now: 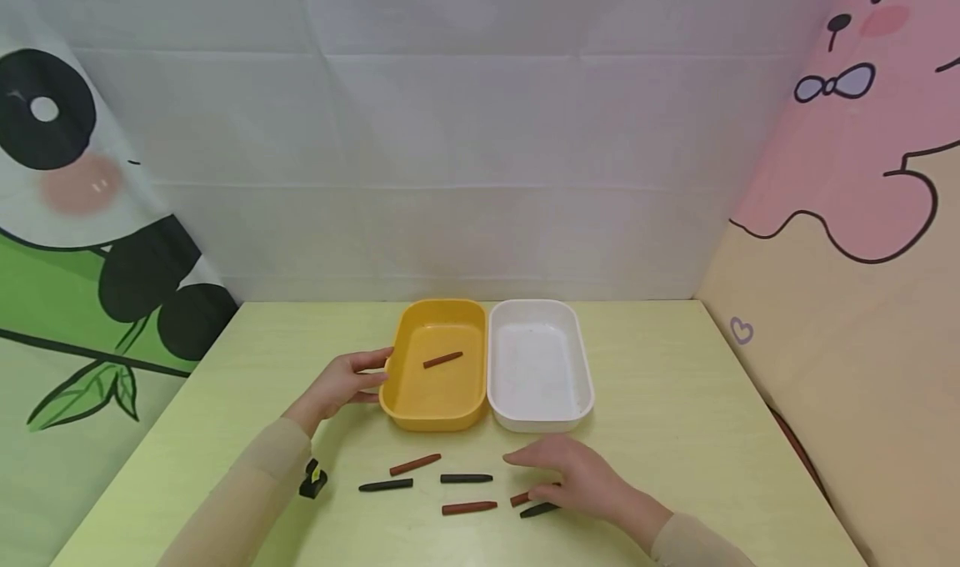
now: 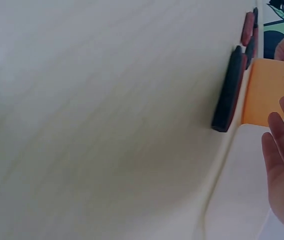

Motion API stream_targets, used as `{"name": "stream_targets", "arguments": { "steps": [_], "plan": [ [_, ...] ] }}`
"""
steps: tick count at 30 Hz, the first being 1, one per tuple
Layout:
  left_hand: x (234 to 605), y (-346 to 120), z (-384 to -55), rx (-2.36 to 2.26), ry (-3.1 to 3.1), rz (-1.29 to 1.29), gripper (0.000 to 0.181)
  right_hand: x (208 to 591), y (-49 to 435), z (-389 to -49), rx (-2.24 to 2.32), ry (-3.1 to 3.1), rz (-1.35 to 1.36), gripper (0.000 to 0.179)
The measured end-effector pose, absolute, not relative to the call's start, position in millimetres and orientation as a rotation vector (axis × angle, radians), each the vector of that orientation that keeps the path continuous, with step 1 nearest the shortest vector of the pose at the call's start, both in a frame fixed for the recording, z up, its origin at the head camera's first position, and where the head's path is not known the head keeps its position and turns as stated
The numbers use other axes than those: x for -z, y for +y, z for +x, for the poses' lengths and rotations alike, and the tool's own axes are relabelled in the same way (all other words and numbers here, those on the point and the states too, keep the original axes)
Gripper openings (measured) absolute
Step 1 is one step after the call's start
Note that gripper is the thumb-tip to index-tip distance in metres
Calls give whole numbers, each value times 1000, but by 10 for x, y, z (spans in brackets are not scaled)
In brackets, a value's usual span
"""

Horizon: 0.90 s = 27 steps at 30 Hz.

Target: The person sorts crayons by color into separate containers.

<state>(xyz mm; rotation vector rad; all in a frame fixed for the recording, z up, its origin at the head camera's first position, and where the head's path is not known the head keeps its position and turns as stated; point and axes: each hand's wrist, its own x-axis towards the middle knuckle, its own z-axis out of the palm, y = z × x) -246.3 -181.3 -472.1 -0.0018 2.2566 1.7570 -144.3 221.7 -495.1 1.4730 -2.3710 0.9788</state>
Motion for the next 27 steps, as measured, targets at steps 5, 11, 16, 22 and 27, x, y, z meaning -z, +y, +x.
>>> {"name": "stream_targets", "arguments": {
  "steps": [5,11,16,22,27],
  "plan": [
    [4731,-1818,-2469,-1759,2260,-10,51,5012,2238,-1458,-971,-2407,1473,53],
    [4730,-1820,-2469,-1759,2263,-21,51,5092,2270,-1493,-916,-2404,1509,50],
    [4733,-1820,-2470,-1765,2257,-23,51,5163,2321,-1524,-930,-2375,1538,48],
    [4734,-1819,-2465,-1764,2258,-8,51,5208,2359,-1541,-931,-2385,1560,44],
    [4732,-1820,-2466,-1763,2261,1,51,5215,2361,-1549,-918,-2401,1565,42]
  ]
}}
